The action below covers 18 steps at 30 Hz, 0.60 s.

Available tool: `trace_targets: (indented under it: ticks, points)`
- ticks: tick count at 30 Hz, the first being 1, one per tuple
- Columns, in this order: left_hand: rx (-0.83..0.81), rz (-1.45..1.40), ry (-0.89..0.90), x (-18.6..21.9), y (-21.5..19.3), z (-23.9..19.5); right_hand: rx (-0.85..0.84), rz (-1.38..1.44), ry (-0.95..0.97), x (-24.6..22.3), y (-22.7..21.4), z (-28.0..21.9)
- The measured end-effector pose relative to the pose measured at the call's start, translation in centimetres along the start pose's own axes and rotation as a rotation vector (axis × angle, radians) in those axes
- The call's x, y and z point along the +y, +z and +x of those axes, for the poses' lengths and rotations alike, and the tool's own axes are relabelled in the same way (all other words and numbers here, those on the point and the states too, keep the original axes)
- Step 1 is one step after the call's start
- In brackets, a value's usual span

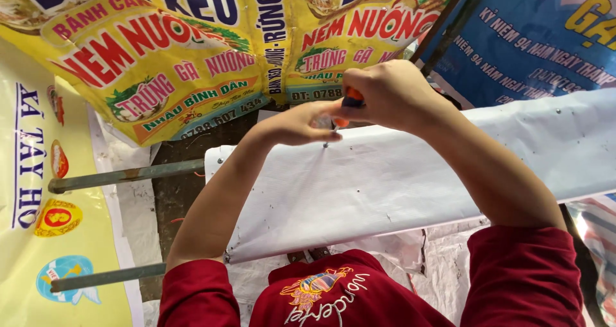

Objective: Assembling a banner by poking holes with a screwdriver, wiping the surface clean, and preparing wiring.

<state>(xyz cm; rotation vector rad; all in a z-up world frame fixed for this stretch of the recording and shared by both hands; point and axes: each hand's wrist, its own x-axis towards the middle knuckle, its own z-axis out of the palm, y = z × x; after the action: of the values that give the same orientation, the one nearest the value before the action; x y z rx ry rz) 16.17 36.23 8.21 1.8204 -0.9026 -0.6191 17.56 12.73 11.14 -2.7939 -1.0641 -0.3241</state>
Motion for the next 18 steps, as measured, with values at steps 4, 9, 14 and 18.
trace_targets:
  ticks: [4, 9, 14, 18]
  points:
    - [0.127, 0.319, -0.087, -1.2, 0.2, -2.8, 0.133, -0.025, 0.137, -1.3, 1.7, 0.8]
    - [0.288, 0.432, -0.288, 1.4, -1.3, -10.2, 0.198, -0.127, 0.242, -2.9, 1.3, 1.8]
    - [0.68, 0.431, -0.175, 2.8, -0.4, -15.9, 0.329, -0.202, 0.103, -3.1, -0.8, 2.3]
    - [0.918, 0.479, -0.157, 3.6, 0.4, -20.1, 0.569, 0.037, -0.067, -4.4, -6.2, 2.7]
